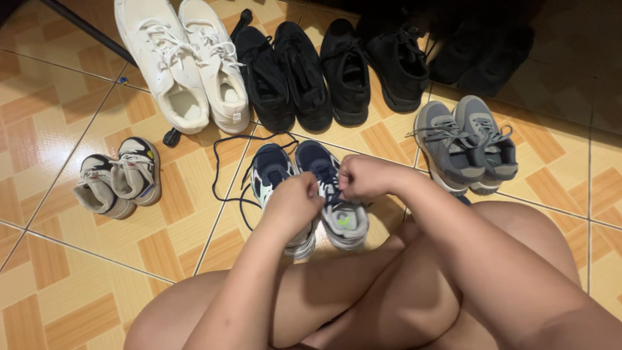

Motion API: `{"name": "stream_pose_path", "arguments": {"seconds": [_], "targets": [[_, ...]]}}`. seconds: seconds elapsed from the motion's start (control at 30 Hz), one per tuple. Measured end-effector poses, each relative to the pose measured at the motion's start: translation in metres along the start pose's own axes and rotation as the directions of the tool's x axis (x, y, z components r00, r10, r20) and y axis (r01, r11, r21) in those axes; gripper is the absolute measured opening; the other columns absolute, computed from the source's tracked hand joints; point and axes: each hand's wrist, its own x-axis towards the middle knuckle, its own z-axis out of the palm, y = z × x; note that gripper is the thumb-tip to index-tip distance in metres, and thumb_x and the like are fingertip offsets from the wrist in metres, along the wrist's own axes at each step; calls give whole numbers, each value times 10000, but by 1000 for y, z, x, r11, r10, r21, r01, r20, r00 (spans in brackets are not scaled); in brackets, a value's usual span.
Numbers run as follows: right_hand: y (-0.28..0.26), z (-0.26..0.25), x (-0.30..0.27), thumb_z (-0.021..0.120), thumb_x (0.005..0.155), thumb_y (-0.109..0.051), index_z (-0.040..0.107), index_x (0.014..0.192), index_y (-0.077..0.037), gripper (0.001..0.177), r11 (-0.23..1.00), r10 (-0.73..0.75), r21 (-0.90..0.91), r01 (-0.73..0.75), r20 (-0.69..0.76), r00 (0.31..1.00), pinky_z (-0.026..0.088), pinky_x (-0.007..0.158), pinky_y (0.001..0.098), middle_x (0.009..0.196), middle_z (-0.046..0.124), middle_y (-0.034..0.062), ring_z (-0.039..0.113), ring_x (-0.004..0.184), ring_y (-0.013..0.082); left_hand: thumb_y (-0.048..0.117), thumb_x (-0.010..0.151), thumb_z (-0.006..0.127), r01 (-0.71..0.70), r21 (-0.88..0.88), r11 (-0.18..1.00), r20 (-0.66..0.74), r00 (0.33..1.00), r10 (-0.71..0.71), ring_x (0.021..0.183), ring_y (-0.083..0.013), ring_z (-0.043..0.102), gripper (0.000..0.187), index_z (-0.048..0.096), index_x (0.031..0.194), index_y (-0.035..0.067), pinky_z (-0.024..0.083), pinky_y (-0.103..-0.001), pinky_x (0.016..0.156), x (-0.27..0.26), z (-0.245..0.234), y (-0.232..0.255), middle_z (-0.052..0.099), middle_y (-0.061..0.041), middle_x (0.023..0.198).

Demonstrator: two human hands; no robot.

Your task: The person sits on the floor and unlaces a pair of white and navy sneakers, then proceeds to re-lace them. The person handles the laces and shoes by hand, threading the laces through the eyelets and tying them.

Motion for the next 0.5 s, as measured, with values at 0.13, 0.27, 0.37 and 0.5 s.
{"name": "stream_pose_path", "arguments": {"seconds": [0.13,0.27,0.37,0.5], "targets": [[-3,3,-3,840,744,-187,703,726,-46,198,1000,-27,-15,25,-134,991,528,752,397,883,680,103,665,847,277,171,638,822,-133,-105,986,71,987,141,962,-347,696,477,703,1093,88,539,-426,816,16,24,-5,709,-145,1023],[-11,-1,-2,729,862,-239,710,868,-99,141,942,0,319,107,-319,948,535,681,335,806,663,43,636,713,180,167,747,718,-156,96,983,-84,983,164,993,-372,671,272,753,1015,136,501,-456,861,19,39,-4,708,-146,1039],[-24,-17,-12,671,1033,-357,633,846,-81,336,578,61,807,125,-195,979,481,603,263,758,598,-16,545,637,83,138,810,655,-58,202,978,-125,989,85,974,-345,684,113,754,864,130,444,-499,887,21,38,-5,737,-120,944],[-37,-57,-56,675,971,-373,667,911,-91,288,726,51,671,-149,163,985,431,493,248,750,625,-36,512,561,63,191,843,675,-9,79,997,-211,977,25,906,-329,699,108,713,798,101,426,-469,878,29,15,-4,734,-120,807]]}}
